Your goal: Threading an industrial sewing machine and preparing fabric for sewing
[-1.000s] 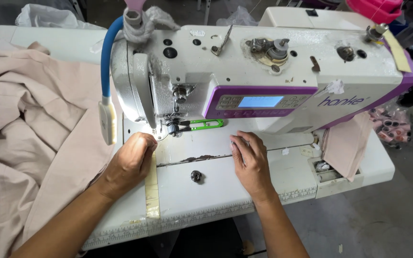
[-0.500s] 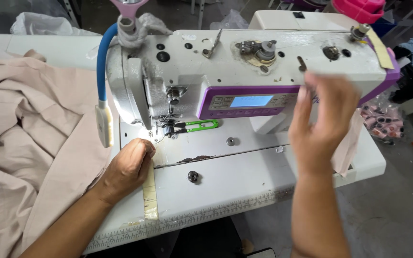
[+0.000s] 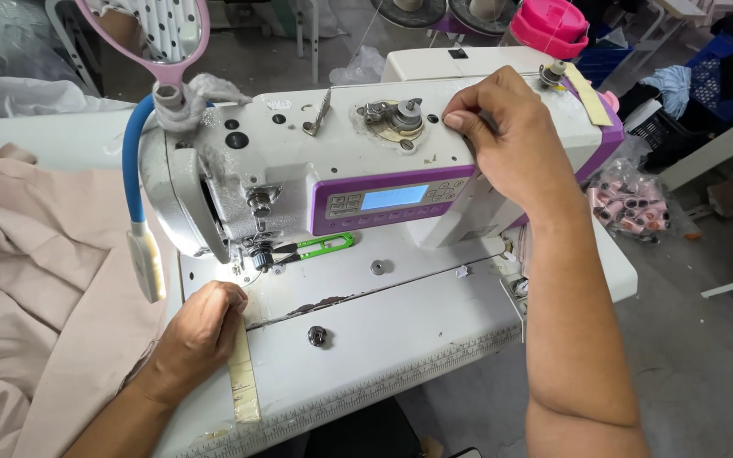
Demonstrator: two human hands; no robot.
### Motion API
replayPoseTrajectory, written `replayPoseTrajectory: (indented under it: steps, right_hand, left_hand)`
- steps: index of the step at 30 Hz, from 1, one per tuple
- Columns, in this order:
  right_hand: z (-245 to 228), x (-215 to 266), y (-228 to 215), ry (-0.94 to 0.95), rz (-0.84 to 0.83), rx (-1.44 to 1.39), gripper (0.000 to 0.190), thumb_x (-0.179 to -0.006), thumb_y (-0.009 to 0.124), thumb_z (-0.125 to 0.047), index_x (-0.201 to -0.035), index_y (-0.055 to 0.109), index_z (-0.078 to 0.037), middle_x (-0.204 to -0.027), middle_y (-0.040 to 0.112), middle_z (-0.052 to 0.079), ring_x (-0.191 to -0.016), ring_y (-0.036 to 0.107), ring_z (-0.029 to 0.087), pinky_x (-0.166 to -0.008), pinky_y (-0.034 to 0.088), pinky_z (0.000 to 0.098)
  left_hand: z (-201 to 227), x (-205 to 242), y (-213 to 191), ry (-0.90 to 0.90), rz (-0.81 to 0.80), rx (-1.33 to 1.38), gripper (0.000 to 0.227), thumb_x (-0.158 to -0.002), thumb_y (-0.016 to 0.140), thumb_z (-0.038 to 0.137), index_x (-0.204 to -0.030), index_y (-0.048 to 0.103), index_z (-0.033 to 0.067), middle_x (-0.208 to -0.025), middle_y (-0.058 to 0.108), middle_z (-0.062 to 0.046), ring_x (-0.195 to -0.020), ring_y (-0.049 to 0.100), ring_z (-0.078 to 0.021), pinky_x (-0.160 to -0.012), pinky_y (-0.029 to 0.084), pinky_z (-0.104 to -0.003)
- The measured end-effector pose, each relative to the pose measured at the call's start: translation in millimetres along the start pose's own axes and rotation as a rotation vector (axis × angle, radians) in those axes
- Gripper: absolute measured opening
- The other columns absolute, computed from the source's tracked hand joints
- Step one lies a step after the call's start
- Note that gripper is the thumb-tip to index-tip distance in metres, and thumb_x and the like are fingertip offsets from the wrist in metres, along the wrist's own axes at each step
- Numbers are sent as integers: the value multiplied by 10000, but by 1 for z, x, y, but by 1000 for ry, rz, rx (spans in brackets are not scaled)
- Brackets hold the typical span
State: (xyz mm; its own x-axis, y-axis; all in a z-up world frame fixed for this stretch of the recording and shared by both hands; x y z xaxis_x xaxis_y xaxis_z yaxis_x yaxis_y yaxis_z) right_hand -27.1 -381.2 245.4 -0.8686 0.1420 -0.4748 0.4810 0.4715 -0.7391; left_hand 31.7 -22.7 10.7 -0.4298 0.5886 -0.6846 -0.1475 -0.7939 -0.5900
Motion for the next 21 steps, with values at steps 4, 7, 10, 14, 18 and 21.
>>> replayPoseTrajectory:
  steps: [4, 7, 10, 14, 18, 21]
  right_hand:
    - [0, -3, 0, -85, -25, 37, 95, -1093, 607, -89, -1019, 650, -131, -1032, 503, 19, -946, 522, 170, -875, 409, 302]
    - [-1, -6, 0, -117, -67, 43, 80, -1097, 588, -106, -1036, 633, -136, -1052, 534, 20, -981, 535, 175, -909, 404, 313]
    - [-8, -8, 2, -112, -107, 75, 47, -1096, 612, -161, -1089, 658, -157, -1048, 548, 22, -986, 548, 179, -904, 422, 327]
    - [-8, -7, 4, -268, -63, 76, 109, -1099, 650, -111, -1176, 726, -100, -988, 510, 53, -874, 542, 184, -795, 441, 316]
    - [3, -9, 11, -245, -31, 0, 127, -1089, 657, -67, -1186, 734, -95, -998, 523, 39, -854, 529, 144, -826, 429, 258]
    - [13, -20, 16, -389, -96, 128, 371, -1119, 592, -22, -1425, 640, -224, -1002, 427, 50, -942, 479, 228, -929, 429, 370]
  left_hand:
    - [-2, 3, 1, -11, 0, 11, 132, -1009, 485, -22, -878, 496, -12, -849, 539, -150, -764, 547, -303, -719, 487, -397]
    - [-4, 4, 3, -5, 3, 6, 126, -1008, 483, -20, -884, 502, -8, -853, 546, -146, -764, 552, -300, -707, 490, -395]
    - [-5, 4, 3, -3, -6, 12, 126, -1007, 483, -20, -883, 503, -5, -852, 550, -143, -763, 552, -299, -702, 487, -395]
    - [-5, 4, 2, -13, -9, 16, 113, -996, 484, -42, -897, 511, 5, -867, 557, -136, -775, 559, -295, -715, 488, -388]
    - [-12, 9, 5, -52, -24, 26, 112, -1005, 475, -9, -906, 519, 18, -875, 563, -122, -784, 568, -286, -723, 491, -383]
    - [-9, 8, 5, -38, -21, 22, 101, -975, 484, -62, -918, 521, 12, -886, 566, -125, -808, 579, -283, -751, 498, -376]
Point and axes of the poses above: each hand's wrist, its own x-axis away from the middle knuckle, its own y-axis out of the palm, z = x × y, the point moved 2 cm from there along -x, towards the middle knuckle
